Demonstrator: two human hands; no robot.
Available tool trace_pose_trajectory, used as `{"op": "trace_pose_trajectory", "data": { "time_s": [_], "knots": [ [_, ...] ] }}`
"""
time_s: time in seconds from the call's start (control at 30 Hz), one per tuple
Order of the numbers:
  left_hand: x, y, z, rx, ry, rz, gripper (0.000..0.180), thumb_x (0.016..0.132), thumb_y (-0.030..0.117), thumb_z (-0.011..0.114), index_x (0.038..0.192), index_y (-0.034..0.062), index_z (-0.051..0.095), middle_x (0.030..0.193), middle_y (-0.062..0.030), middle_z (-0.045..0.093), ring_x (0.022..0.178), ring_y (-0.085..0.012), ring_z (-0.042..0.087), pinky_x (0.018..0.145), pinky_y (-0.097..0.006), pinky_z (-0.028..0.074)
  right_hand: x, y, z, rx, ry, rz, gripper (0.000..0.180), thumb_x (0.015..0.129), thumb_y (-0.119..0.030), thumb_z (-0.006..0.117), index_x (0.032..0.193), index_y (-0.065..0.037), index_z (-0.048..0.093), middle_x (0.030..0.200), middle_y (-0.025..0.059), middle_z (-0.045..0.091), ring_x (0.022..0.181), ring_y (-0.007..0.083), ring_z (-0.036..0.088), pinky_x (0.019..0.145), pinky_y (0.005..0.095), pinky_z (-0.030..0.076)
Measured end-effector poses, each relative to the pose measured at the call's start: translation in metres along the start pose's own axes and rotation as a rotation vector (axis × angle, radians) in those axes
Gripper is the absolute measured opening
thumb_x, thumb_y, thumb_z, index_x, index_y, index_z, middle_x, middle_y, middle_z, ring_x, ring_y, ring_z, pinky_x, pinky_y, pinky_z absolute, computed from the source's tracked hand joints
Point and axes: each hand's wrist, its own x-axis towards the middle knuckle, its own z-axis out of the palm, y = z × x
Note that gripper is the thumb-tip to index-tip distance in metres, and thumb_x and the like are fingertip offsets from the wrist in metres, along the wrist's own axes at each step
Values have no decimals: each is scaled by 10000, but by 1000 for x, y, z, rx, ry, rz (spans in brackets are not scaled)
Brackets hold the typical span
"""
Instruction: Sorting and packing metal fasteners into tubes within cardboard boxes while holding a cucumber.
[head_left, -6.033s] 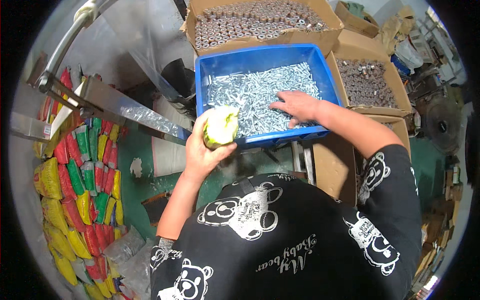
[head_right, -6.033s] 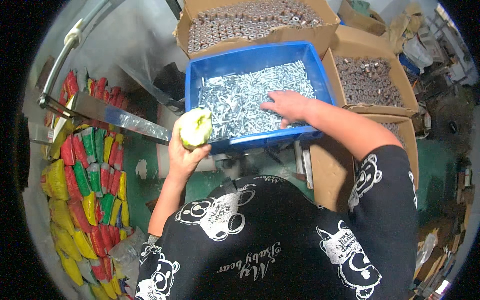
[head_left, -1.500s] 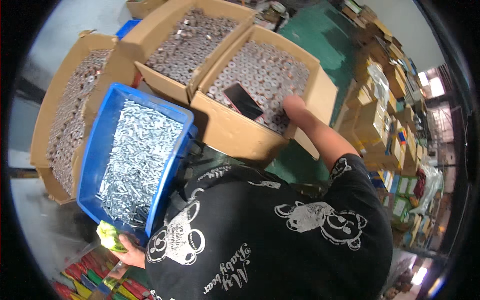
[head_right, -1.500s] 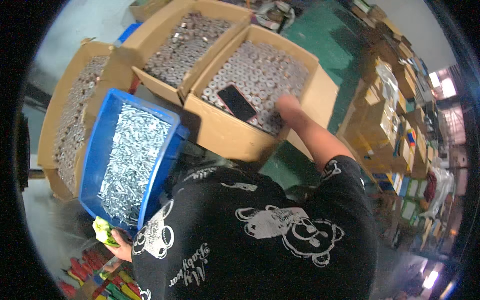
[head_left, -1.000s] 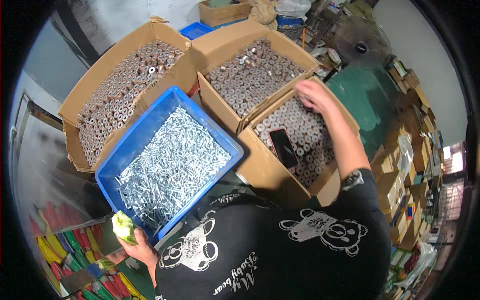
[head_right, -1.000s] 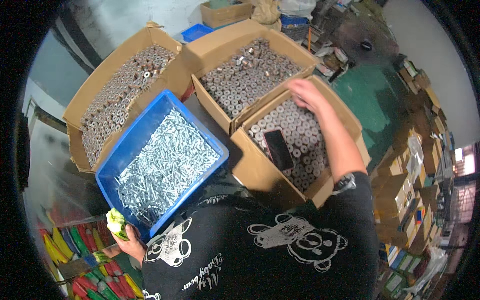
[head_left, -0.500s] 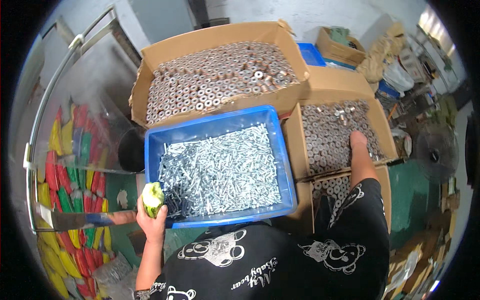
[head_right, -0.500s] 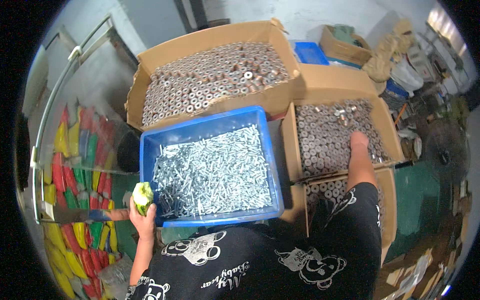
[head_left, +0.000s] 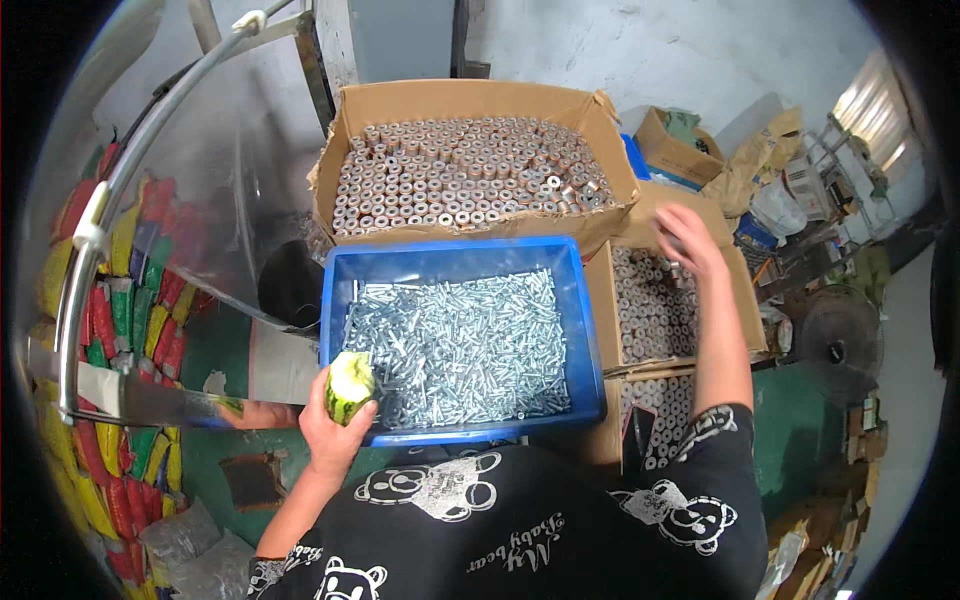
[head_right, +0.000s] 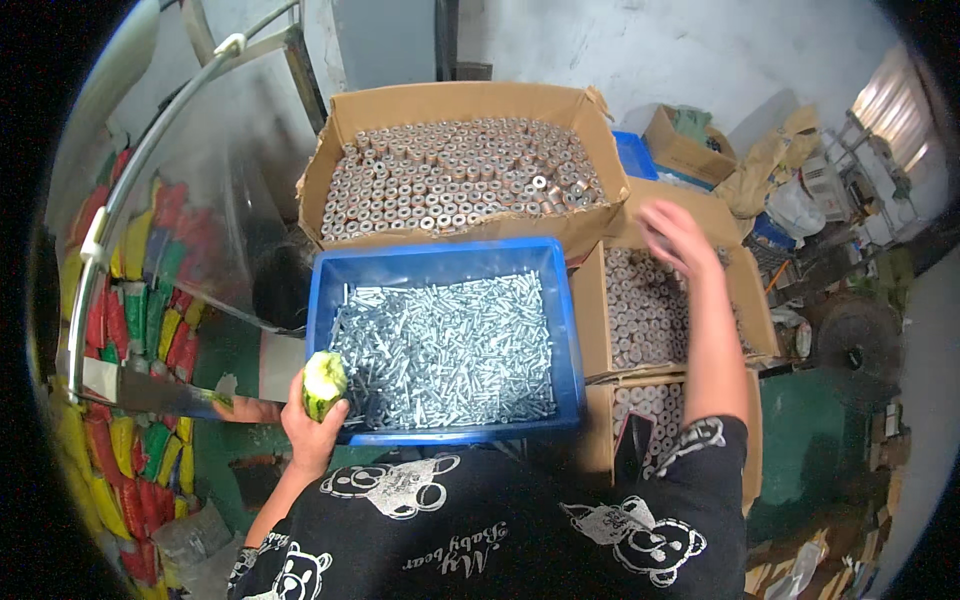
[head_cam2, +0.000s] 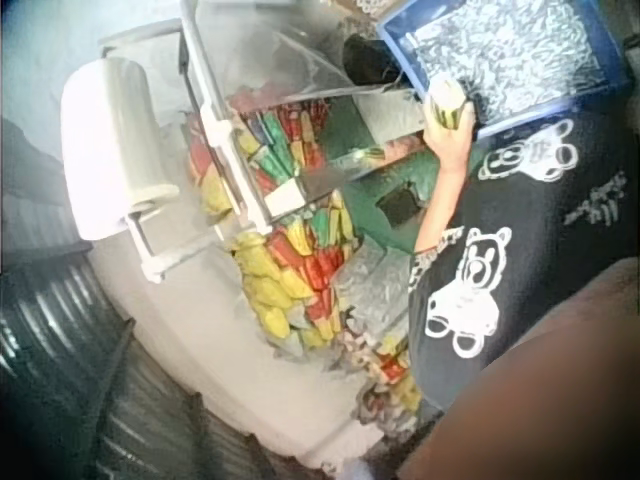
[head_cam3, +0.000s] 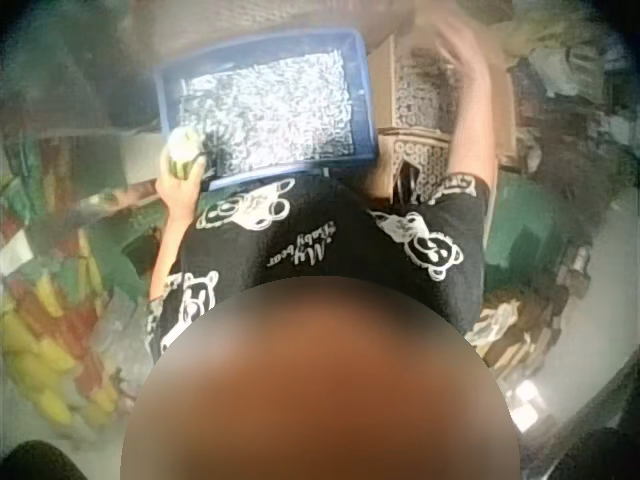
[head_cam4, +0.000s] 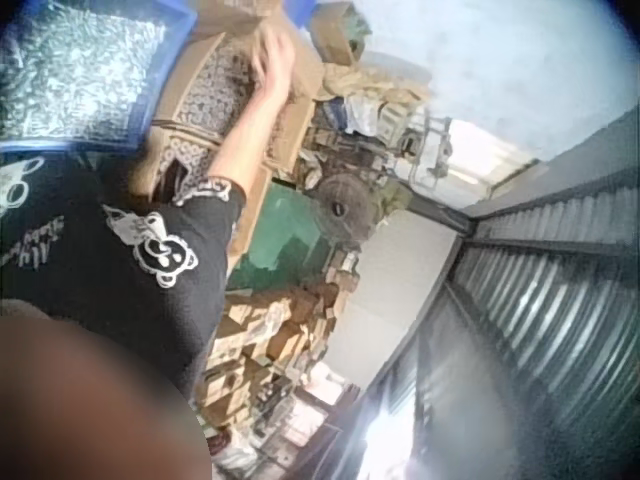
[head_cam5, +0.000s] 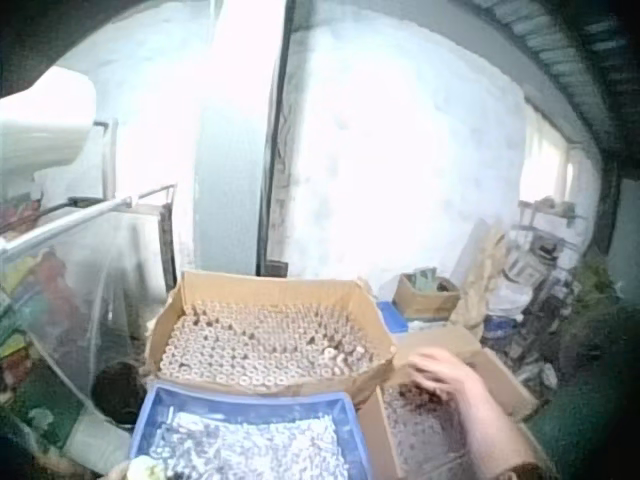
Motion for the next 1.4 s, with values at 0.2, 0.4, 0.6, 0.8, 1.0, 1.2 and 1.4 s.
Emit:
{"op": "trace_pose_trajectory", "data": {
  "time_s": [0.2, 0.4, 0.6, 0.8, 1.0, 1.2, 1.4],
  "knots": [
    [1, -8, -2, -69, -33, 39, 641, 685, 190, 808, 1198, -31, 493, 978, -167, 653, 858, -217, 658, 777, -323, 517, 151, -29, 153, -1235, 146, -224, 298, 781, -268, 636, 955, -31, 685, 960, 170, 673, 869, 319, 650, 743, 420, 525],
    [0, -10, -12, -97, -67, 98, 651, 689, 245, 811, 1207, 17, 490, 939, -169, 660, 839, -237, 675, 743, -331, 533, 152, -22, 200, -1496, 273, 34, 225, 845, -113, 501, 924, -25, 692, 1009, 168, 672, 974, 304, 651, 801, 439, 530],
    [-6, -17, -19, -95, -77, 84, 664, 696, 284, 804, 1223, 48, 476, 940, -181, 655, 834, -293, 677, 729, -356, 540, 81, -94, 323, -1307, 226, -413, 268, 847, -245, 578, 821, 14, 642, 893, 201, 663, 915, 363, 639, 793, 465, 505],
    [0, -11, -11, -119, -68, 204, 633, 716, 288, 791, 1212, 37, 489, 963, -193, 649, 849, -310, 673, 734, -364, 535, 82, -70, 450, -478, -303, -204, 371, 809, -252, 622, 1080, 0, 623, 977, 223, 653, 876, 356, 647, 821, 405, 498],
    [-6, -11, -10, -28, 23, 177, 644, 702, 293, 800, 1199, 12, 503, 940, -194, 656, 845, -313, 672, 733, -368, 531, 41, -15, 381, -565, -256, -666, 351, 863, -150, 578, 1188, -20, 569, 1107, 191, 624, 983, 267, 633, 871, 349, 485],
    [-5, -9, -9, 104, 85, 237, 668, 663, 294, 813, 1180, -19, 530, 1031, -198, 615, 930, -323, 627, 827, -374, 496, -22, 81, 238, -1267, -669, -388, 338, 779, -204, 649, 1096, -90, 623, 945, 184, 636, 917, 358, 610, 810, 452, 488],
    [6, -1, 2, 219, 33, 282, 584, 704, 270, 782, 1127, -42, 531, 1037, -184, 566, 941, -323, 580, 833, -375, 464, -38, 108, 233, -1360, -460, -580, 226, 808, -153, 583, 1015, -71, 622, 1070, 151, 567, 981, 354, 584, 804, 448, 500]
  ]
}}
